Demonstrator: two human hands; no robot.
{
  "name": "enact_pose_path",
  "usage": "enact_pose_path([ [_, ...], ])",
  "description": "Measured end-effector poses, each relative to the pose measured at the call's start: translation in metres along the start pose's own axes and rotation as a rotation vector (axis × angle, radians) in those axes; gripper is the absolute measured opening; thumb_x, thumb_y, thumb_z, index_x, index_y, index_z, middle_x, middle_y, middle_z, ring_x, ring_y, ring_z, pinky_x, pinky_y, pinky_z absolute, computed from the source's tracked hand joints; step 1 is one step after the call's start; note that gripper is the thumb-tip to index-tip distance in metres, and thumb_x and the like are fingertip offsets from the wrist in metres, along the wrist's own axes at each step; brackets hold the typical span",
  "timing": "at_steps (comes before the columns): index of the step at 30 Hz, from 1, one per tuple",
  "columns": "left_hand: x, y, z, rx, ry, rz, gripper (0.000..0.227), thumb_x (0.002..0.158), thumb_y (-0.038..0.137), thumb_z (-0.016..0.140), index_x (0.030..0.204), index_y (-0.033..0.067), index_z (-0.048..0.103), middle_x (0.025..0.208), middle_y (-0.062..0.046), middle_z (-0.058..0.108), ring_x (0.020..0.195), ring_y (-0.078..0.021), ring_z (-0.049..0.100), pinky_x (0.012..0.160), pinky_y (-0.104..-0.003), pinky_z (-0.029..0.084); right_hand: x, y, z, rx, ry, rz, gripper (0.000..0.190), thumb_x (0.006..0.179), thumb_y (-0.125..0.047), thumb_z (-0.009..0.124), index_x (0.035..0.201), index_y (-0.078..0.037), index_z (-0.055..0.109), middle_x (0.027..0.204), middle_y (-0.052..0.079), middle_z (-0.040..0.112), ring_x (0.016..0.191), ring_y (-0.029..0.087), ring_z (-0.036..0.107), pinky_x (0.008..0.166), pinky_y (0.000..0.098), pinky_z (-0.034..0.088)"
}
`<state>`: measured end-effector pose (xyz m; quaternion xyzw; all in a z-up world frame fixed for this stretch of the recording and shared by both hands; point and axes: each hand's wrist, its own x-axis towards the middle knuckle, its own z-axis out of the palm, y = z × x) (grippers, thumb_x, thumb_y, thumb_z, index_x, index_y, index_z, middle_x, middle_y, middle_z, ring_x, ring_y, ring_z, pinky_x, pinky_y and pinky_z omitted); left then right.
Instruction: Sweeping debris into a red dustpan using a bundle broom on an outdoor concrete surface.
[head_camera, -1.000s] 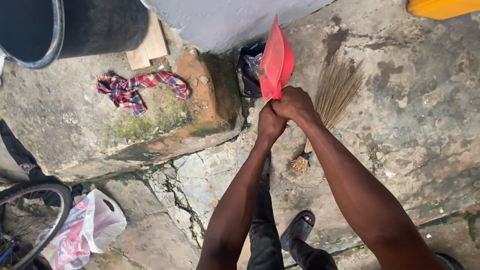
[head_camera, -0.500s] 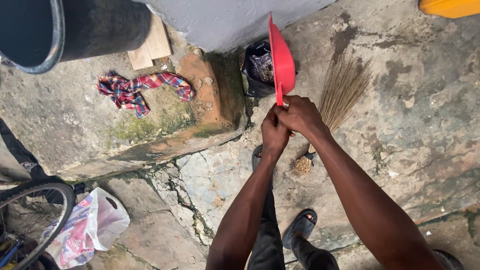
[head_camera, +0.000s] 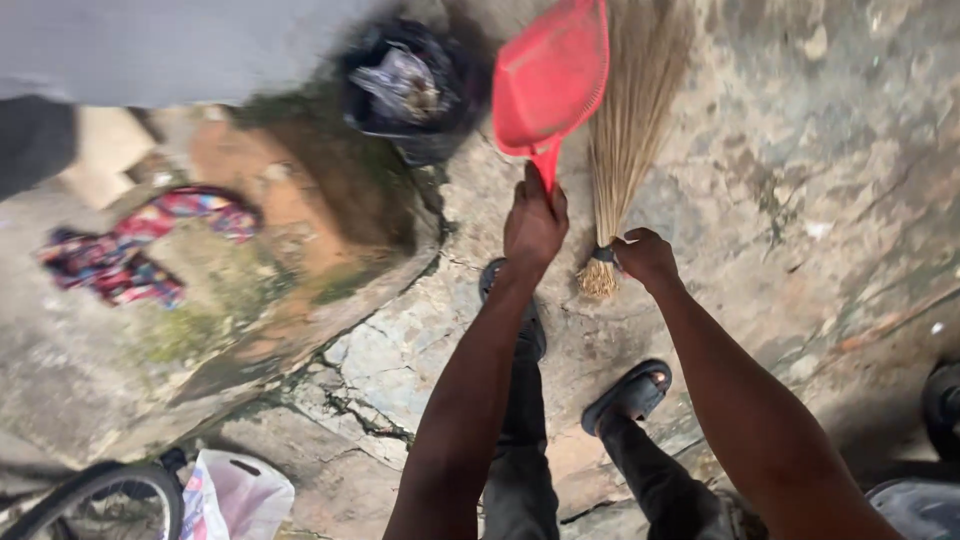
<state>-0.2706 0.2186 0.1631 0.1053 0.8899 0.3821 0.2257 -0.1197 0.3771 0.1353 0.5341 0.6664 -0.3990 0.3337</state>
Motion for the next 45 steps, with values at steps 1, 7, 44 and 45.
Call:
enact_pose_path([
  [1,0.01,-0.018,0.021,0.006,-0.026,0.005,0.064,0.1,0.031,0.056,0.15,-0.0039,0.038,0.118,-0.036,0.062,0.1,-0.0537,0.064,0.083,-0.057,0.054,0.026,0.014,0.009,0.016,-0.001,0.022,0.057,0.093,-0.044,0.069,0.131,-0.003,0.062,0.099,0.025,0.079,0.085,0.032,0.078,0.077,0.0387,0.061],
  [7,0.014,-0.104,0.112,0.3,-0.164,-0.103,0.074,0.101,0.036,0.052,0.158,0.0011,0.02,0.133,-0.031,0.052,0.087,-0.0501,0.069,0.07,-0.06,0.056,0.091,0.067,0.061,-0.406,0.047,-0.039,0.084,0.088,-0.066,0.071,0.129,0.005,0.05,0.119,0.03,0.066,0.111,0.046,0.067,0.093,0.0533,0.056],
  [44,-0.244,0.251,0.153,0.103,-0.011,0.755,0.054,0.107,0.051,0.042,0.144,0.0163,0.061,0.156,-0.007,0.053,0.153,-0.0299,0.039,0.125,-0.052,0.019,-0.09,0.188,-0.173,1.866,-0.3,-0.138,0.02,0.099,-0.028,0.058,0.085,-0.013,0.058,0.074,0.003,0.062,0.062,0.019,0.062,0.057,0.0359,0.056],
  [45,-0.247,0.253,0.163,0.061,0.015,0.728,0.051,0.107,0.05,0.04,0.141,0.018,0.061,0.155,-0.007,0.053,0.154,-0.0319,0.039,0.126,-0.051,0.023,-0.089,0.2,-0.175,1.886,-0.314,-0.14,0.019,0.098,-0.026,0.058,0.086,-0.011,0.06,0.074,0.004,0.064,0.063,0.02,0.063,0.058,0.0362,0.057],
])
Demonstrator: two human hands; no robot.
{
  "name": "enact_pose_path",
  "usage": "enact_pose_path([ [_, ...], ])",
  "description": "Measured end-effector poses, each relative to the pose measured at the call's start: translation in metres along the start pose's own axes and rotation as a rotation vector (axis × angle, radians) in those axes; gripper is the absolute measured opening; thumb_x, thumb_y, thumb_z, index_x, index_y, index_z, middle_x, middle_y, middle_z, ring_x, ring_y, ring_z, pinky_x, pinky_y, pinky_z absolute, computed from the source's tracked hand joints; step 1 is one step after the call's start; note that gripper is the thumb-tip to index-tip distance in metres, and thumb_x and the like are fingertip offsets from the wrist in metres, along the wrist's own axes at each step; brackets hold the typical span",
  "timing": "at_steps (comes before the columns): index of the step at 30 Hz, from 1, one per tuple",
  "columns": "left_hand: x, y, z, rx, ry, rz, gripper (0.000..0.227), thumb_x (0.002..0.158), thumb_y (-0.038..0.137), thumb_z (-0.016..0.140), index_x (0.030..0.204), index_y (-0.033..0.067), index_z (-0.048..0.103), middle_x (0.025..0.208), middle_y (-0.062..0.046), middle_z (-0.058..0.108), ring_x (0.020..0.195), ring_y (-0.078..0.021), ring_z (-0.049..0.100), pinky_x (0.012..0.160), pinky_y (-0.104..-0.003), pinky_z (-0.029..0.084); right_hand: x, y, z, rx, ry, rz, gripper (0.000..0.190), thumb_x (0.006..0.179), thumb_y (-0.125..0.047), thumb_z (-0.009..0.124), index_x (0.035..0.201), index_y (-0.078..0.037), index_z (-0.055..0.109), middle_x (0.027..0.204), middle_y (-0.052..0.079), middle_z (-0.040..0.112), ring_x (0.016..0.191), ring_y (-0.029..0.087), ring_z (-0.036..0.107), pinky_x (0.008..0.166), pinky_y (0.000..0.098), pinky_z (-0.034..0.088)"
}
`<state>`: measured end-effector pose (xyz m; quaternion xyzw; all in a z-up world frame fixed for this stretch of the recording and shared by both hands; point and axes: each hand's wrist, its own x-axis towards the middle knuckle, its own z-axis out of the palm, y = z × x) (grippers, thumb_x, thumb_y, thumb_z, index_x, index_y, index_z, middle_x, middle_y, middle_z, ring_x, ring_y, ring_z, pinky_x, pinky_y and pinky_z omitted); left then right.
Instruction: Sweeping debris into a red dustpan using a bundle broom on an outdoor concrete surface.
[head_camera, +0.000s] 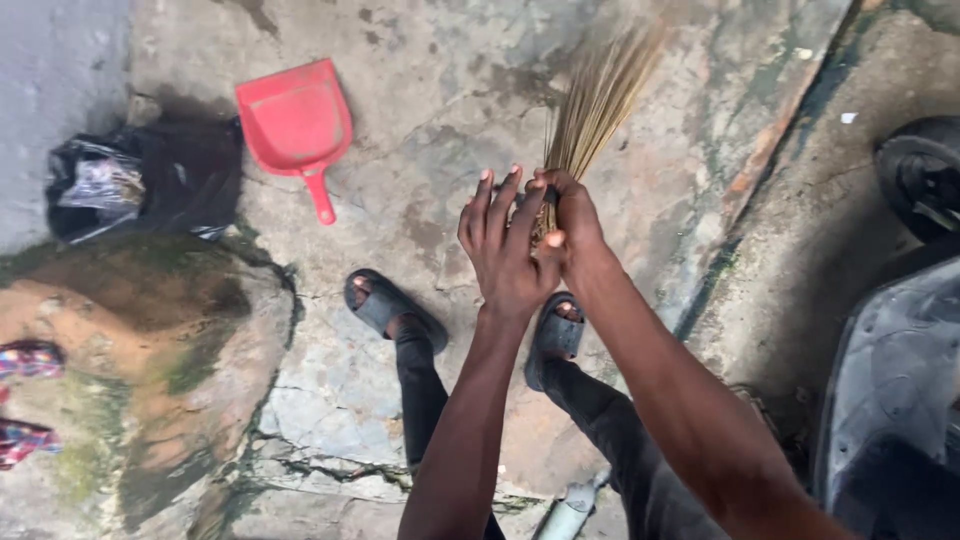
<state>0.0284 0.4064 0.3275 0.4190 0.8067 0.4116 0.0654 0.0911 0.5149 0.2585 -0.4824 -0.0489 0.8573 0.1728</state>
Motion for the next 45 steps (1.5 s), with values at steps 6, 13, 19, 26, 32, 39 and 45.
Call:
enact_pose_path([
  [6,-0.024,0.051,0.049,-0.183,-0.142,-0.049,0.045,0.111,0.037,0.048,0.148,0.0137,0.059,0.156,-0.009,0.053,0.152,-0.0343,0.046,0.127,-0.049,0.032,0.001,-0.039,-0.08,0.084,0.005,0.009,0.014,0.098,-0.014,0.058,0.101,-0.001,0.063,0.087,0.01,0.068,0.075,0.021,0.068,0.07,0.0346,0.061],
  [13,-0.058,0.05,0.106,-0.57,-0.255,-0.263,0.054,0.108,0.025,0.056,0.157,0.0061,0.043,0.158,-0.017,0.049,0.15,-0.0333,0.045,0.126,-0.047,0.033,-0.023,-0.098,-0.109,-0.527,0.175,-0.238,0.052,0.09,-0.011,0.067,0.136,-0.004,0.043,0.088,0.005,0.067,0.075,0.017,0.068,0.063,0.0367,0.06],
  [19,-0.044,0.015,0.127,-0.565,-0.177,-0.582,0.056,0.106,0.031,0.057,0.154,0.0055,0.045,0.157,-0.015,0.049,0.146,-0.0286,0.047,0.117,-0.044,0.036,0.102,-0.13,-0.15,-1.525,0.333,-0.529,0.098,0.102,-0.042,0.074,0.165,-0.002,0.011,0.116,0.028,0.072,0.101,0.033,0.071,0.089,0.0427,0.058],
  [26,-0.067,-0.038,0.155,-0.472,-0.102,-0.716,0.047,0.104,0.033,0.061,0.142,0.0054,0.056,0.138,-0.012,0.059,0.122,-0.0228,0.06,0.097,-0.039,0.051,0.086,-0.083,-0.101,-1.943,0.125,-0.054,0.088,0.089,-0.021,0.061,0.164,-0.005,0.018,0.111,0.03,0.071,0.097,0.042,0.074,0.089,0.0465,0.059],
  [32,-0.09,-0.039,0.134,-0.438,-0.038,-0.739,0.042,0.105,0.033,0.06,0.138,0.0068,0.06,0.133,-0.009,0.061,0.116,-0.0189,0.06,0.091,-0.034,0.051,-0.045,-0.051,-0.134,-1.553,0.104,-0.071,0.095,0.086,-0.029,0.068,0.164,-0.011,0.018,0.118,0.027,0.07,0.104,0.038,0.069,0.092,0.0443,0.055],
  [39,-0.141,-0.055,0.117,-0.376,-0.233,-0.702,0.033,0.105,0.032,0.06,0.129,0.0104,0.067,0.124,-0.005,0.063,0.106,-0.0147,0.062,0.082,-0.03,0.049,-0.056,-0.033,-0.244,-1.3,0.53,-0.264,0.085,0.094,-0.025,0.066,0.164,-0.007,0.021,0.112,0.021,0.073,0.094,0.026,0.073,0.086,0.038,0.056],
  [45,-0.187,-0.086,0.103,-0.411,-0.207,-0.669,0.033,0.106,0.029,0.059,0.129,0.0067,0.067,0.121,-0.006,0.067,0.103,-0.0155,0.06,0.084,-0.03,0.049,0.051,0.109,-0.328,-1.318,0.334,-0.198,0.084,0.091,-0.029,0.069,0.154,0.005,0.024,0.106,0.025,0.073,0.097,0.036,0.076,0.083,0.0397,0.059],
])
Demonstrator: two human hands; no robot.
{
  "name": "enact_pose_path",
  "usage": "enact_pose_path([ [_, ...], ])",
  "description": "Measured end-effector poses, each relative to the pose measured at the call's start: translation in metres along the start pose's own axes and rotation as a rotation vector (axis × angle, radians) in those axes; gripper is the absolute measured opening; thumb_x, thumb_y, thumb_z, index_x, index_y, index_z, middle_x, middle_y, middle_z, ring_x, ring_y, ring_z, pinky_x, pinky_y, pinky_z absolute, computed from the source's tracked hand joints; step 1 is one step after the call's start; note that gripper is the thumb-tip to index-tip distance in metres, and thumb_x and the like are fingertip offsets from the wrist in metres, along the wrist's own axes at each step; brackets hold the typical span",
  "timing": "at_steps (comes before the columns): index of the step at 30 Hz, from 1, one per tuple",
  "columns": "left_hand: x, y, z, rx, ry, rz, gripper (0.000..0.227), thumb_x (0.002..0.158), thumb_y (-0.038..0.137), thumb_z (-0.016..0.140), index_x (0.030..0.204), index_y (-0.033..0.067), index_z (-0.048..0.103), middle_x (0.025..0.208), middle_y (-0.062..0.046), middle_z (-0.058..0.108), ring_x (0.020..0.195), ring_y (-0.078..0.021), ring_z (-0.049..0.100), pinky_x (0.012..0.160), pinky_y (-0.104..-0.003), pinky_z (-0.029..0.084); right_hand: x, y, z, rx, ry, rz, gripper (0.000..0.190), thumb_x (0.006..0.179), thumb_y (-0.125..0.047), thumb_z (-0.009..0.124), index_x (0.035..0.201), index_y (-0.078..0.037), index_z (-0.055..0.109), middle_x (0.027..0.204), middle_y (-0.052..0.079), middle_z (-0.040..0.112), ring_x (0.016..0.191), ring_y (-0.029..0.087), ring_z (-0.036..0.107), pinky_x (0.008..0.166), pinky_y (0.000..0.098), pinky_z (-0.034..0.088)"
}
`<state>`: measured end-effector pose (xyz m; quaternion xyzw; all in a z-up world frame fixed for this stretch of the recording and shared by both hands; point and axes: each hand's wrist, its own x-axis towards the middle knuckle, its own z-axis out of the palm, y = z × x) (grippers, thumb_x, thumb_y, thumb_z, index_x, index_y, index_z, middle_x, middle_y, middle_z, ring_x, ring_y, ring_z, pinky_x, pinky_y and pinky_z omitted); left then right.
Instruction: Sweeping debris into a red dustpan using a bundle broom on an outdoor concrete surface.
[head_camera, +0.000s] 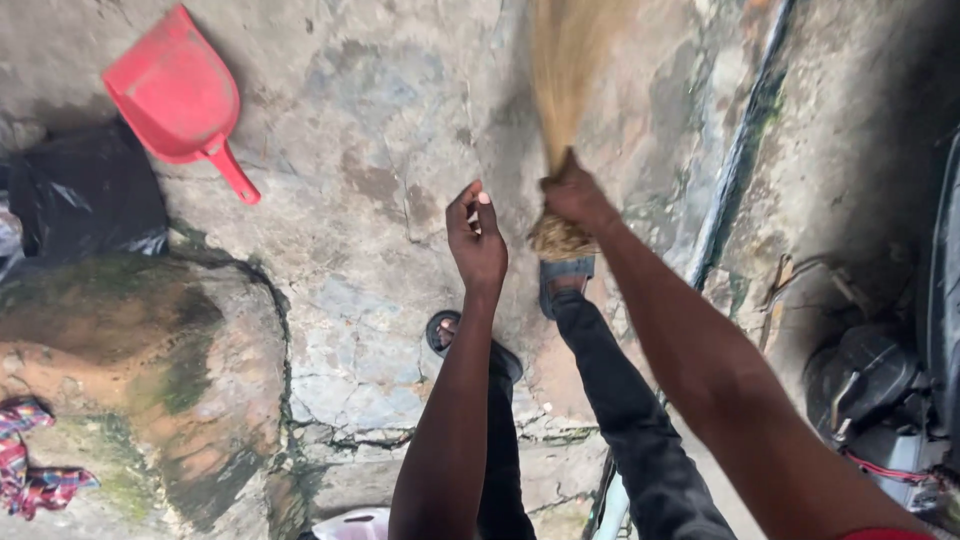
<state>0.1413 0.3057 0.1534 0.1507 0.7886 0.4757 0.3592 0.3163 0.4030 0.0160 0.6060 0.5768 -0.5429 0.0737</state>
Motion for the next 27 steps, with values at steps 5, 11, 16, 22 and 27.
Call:
enact_pose_path([
  [5,-0.014,0.009,-0.051,-0.015,0.053,0.124,0.032,0.109,0.026,0.056,0.132,0.0044,0.063,0.125,-0.006,0.065,0.11,-0.0155,0.061,0.092,-0.031,0.049,-0.101,-0.12,0.05,0.154,0.111,-0.075,0.083,0.094,-0.027,0.065,0.162,-0.004,0.023,0.104,0.026,0.072,0.092,0.037,0.072,0.079,0.0422,0.057],
  [11,-0.014,-0.012,-0.11,0.088,0.069,0.178,0.028,0.109,0.024,0.057,0.129,0.0061,0.065,0.121,-0.006,0.064,0.106,-0.0158,0.061,0.087,-0.031,0.05,-0.084,-0.064,0.112,0.432,-0.043,-0.027,0.069,0.101,-0.023,0.063,0.16,-0.009,0.032,0.107,0.011,0.071,0.086,0.018,0.067,0.075,0.0346,0.055],
  [16,-0.02,-0.047,-0.107,0.047,0.089,0.202,0.025,0.109,0.024,0.059,0.128,0.0084,0.067,0.121,-0.005,0.064,0.108,-0.0155,0.062,0.089,-0.03,0.049,-0.097,-0.027,0.108,0.481,-0.031,-0.176,0.057,0.105,-0.019,0.064,0.156,-0.008,0.043,0.113,0.005,0.068,0.093,0.013,0.063,0.082,0.0319,0.054],
  [22,-0.03,-0.045,-0.114,0.049,-0.013,0.111,0.026,0.106,0.025,0.059,0.127,0.0103,0.067,0.121,-0.004,0.063,0.104,-0.014,0.061,0.084,-0.029,0.049,-0.116,-0.036,0.066,0.671,0.059,-0.223,0.048,0.102,-0.014,0.065,0.145,-0.004,0.046,0.106,0.006,0.062,0.088,0.015,0.063,0.074,0.0344,0.058],
  [27,-0.025,-0.038,-0.106,0.039,-0.041,0.092,0.026,0.105,0.024,0.06,0.126,0.0099,0.067,0.121,-0.005,0.064,0.105,-0.0153,0.061,0.085,-0.03,0.049,-0.03,-0.004,0.085,0.482,0.258,-0.085,0.06,0.102,-0.015,0.062,0.154,-0.009,0.032,0.107,0.008,0.064,0.083,0.014,0.064,0.069,0.0321,0.058],
])
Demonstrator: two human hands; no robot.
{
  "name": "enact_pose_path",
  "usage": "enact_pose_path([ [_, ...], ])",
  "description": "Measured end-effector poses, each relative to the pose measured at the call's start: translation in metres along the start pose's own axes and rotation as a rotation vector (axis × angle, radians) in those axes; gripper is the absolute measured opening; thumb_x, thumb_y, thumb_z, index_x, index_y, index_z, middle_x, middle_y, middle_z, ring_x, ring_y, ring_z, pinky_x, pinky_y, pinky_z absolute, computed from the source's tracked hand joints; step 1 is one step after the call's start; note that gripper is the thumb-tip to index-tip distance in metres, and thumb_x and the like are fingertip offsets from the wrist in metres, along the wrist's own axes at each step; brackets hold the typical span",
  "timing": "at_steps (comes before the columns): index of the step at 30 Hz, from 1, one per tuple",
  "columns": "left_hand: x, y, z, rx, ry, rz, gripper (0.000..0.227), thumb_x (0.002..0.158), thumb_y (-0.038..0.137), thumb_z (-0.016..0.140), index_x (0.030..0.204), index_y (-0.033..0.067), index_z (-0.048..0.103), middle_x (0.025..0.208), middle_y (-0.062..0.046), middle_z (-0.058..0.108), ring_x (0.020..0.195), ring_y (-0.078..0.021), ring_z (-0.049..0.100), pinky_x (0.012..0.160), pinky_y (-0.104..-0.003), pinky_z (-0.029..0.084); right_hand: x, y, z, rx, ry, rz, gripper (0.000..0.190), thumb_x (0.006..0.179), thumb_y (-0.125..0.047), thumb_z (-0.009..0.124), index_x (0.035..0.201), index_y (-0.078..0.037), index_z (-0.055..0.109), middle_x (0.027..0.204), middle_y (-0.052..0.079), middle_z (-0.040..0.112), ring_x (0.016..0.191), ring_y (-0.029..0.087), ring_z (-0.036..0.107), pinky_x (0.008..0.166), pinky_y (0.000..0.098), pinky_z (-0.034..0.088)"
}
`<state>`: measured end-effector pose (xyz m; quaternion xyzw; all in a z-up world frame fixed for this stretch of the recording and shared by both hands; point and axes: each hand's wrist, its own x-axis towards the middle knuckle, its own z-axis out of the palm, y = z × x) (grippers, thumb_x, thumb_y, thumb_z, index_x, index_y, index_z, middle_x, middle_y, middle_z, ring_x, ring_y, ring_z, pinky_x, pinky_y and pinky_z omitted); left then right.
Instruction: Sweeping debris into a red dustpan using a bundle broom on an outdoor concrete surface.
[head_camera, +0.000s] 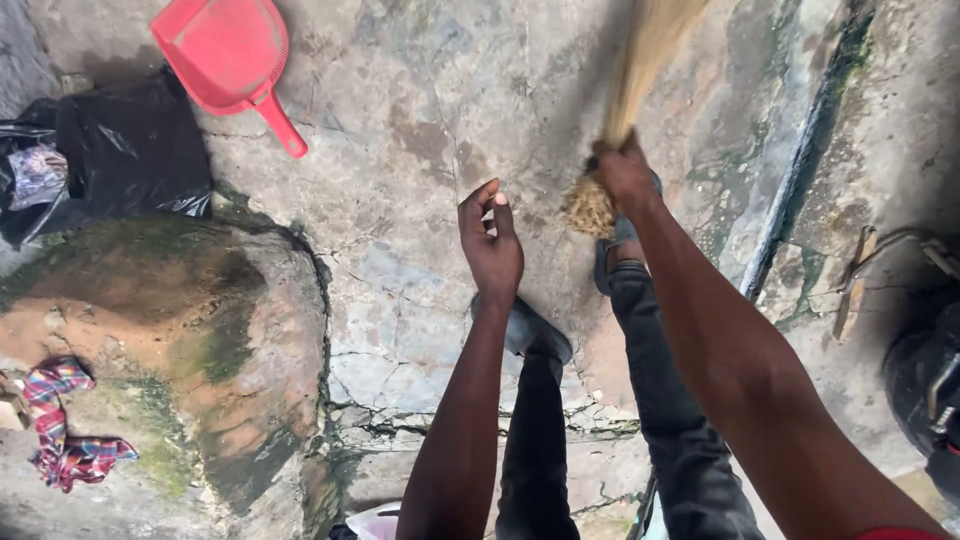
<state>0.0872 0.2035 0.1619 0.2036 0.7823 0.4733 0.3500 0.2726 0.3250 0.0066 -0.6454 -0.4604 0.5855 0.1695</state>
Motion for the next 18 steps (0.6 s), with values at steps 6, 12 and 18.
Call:
enact_pose_path([
  [6,0.01,0.022,0.014,-0.003,0.012,0.127,0.025,0.108,0.023,0.059,0.129,0.0092,0.066,0.126,-0.007,0.062,0.113,-0.018,0.062,0.092,-0.032,0.053,-0.013,-0.015,0.1,-0.209,-0.325,-0.099,0.076,0.101,-0.024,0.067,0.161,-0.009,0.024,0.126,0.022,0.066,0.11,0.031,0.069,0.09,0.0406,0.058],
  [12,0.013,0.04,0.009,0.074,-0.008,0.134,0.025,0.106,0.019,0.061,0.127,0.0083,0.067,0.125,-0.008,0.064,0.11,-0.0197,0.062,0.089,-0.034,0.051,-0.085,-0.095,0.035,0.165,-0.186,0.177,0.08,0.094,-0.021,0.062,0.162,-0.009,0.022,0.122,0.015,0.069,0.1,0.024,0.07,0.081,0.038,0.059],
  [18,0.032,0.045,0.021,0.035,0.012,0.117,0.024,0.107,0.02,0.059,0.128,0.0094,0.067,0.125,-0.007,0.063,0.108,-0.0181,0.062,0.087,-0.032,0.051,0.043,-0.069,-0.063,-0.026,0.074,-0.314,0.093,0.102,-0.026,0.084,0.163,0.0,0.019,0.137,0.015,0.064,0.105,0.02,0.068,0.085,0.0335,0.061],
])
